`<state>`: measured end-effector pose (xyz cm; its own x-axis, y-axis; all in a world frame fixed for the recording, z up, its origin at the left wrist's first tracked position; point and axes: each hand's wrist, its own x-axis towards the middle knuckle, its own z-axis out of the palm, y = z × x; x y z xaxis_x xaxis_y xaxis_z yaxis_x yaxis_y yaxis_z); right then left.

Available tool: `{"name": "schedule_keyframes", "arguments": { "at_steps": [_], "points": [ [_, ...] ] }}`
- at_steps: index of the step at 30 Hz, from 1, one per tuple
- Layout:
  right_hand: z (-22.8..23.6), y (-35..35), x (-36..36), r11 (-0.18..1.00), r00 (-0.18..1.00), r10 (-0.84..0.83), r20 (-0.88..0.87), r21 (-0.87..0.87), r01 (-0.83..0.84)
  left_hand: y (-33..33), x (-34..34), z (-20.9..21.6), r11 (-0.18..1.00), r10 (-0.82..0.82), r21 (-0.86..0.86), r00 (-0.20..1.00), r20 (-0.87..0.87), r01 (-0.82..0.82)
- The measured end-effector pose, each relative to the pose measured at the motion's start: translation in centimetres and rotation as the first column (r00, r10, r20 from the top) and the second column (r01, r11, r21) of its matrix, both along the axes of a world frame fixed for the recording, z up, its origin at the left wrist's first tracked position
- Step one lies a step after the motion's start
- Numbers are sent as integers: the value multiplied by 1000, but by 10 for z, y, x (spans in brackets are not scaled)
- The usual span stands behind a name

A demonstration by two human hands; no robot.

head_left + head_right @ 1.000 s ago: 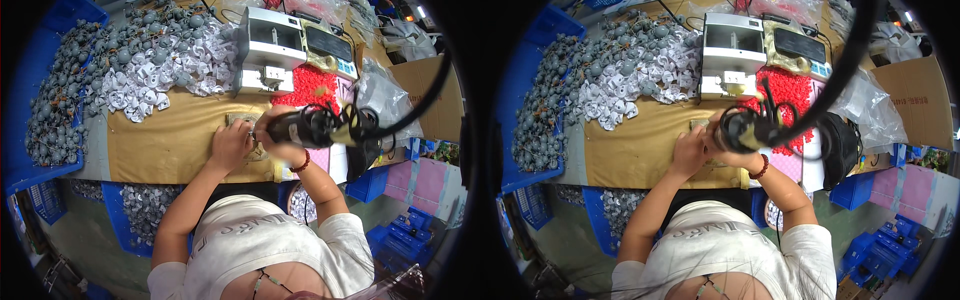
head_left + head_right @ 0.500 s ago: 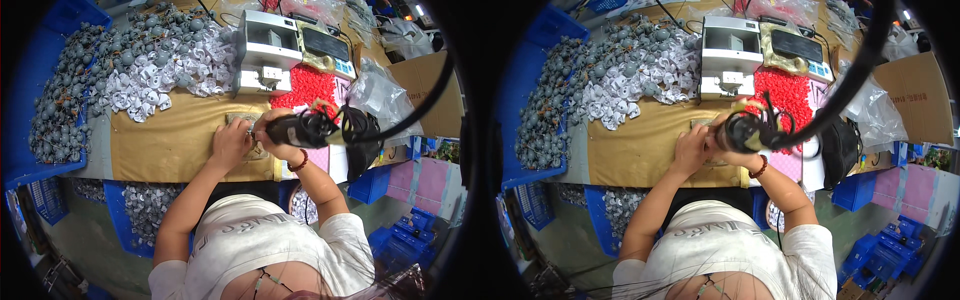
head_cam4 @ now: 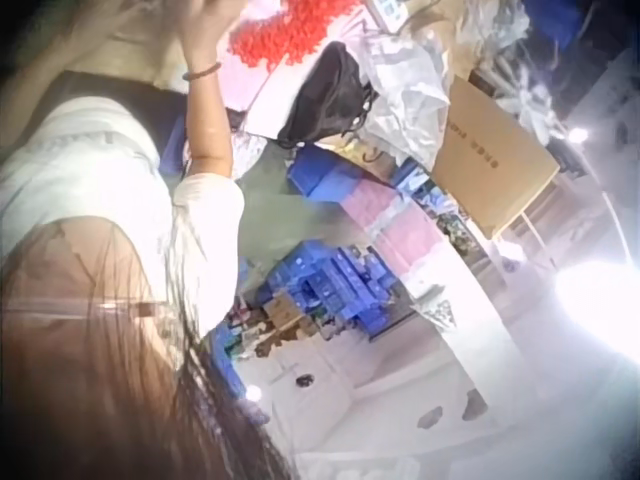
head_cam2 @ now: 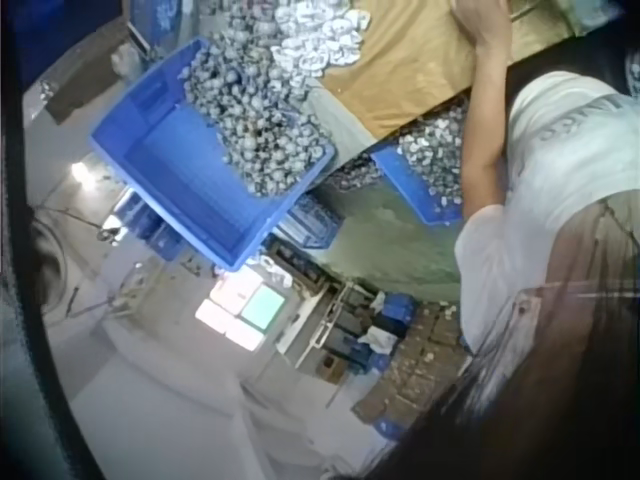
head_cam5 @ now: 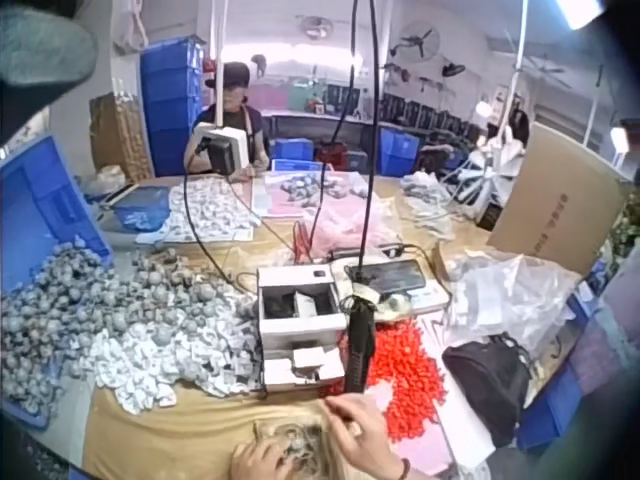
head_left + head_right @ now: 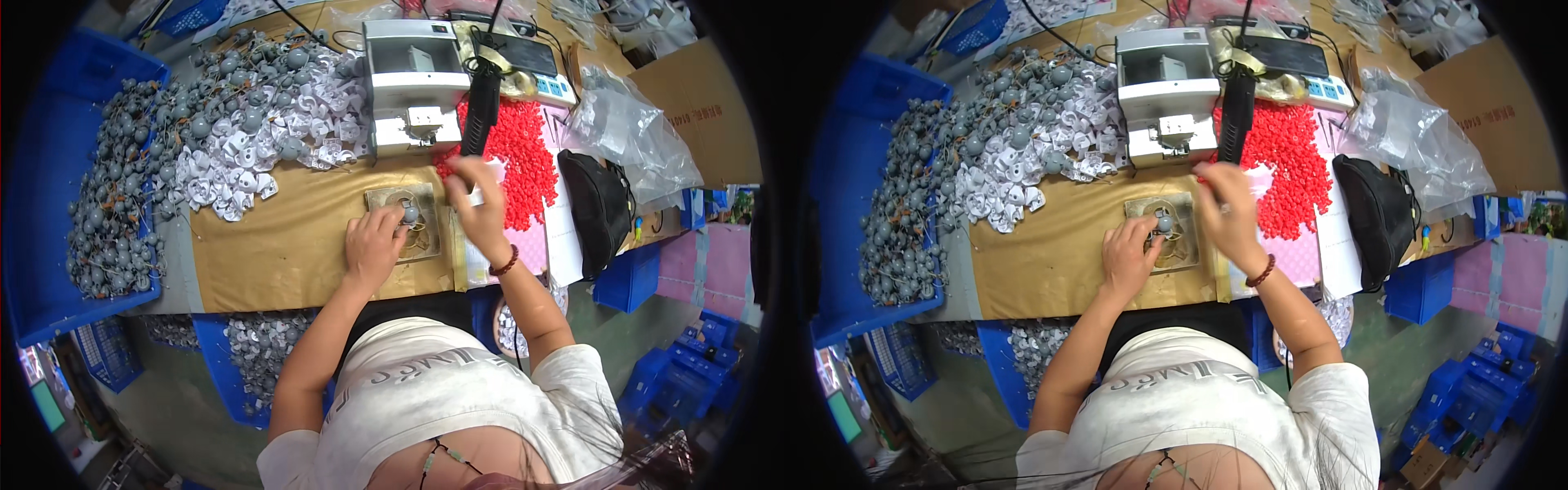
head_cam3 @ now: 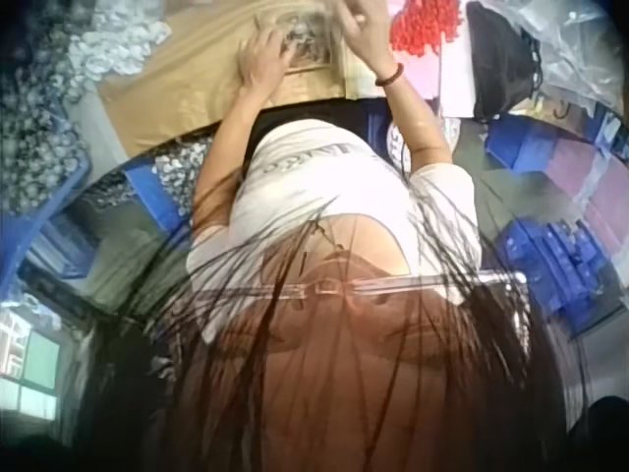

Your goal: Assemble small plastic components using an electric screwdriver and an assembly jig on a production line.

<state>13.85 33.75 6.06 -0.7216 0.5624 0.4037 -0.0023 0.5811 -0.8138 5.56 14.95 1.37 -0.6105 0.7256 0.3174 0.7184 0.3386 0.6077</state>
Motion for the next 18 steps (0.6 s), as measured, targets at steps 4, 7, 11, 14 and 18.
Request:
{"name": "schedule_keyframes", "arguments": {
  "at_steps": [4,7,11,14,18],
  "points": [
    [-37,-22,-4,977,960,207,190,-95,-192,2,0,-4,1000,-22,1,1000,-20,22],
    [-32,-22,-27,975,990,142,23,-176,-136,1,-2,-2,999,-37,-8,999,-19,37],
    [-17,-23,-37,909,967,246,68,-363,-205,-1,-4,2,998,-46,32,999,22,45],
    [5,-22,-26,793,940,328,98,-569,-217,-17,-1,6,992,-45,120,992,118,31],
    [2,22,12,751,843,501,194,-582,-312,-111,-5,34,998,-48,-35,981,188,55]
  ]
}}
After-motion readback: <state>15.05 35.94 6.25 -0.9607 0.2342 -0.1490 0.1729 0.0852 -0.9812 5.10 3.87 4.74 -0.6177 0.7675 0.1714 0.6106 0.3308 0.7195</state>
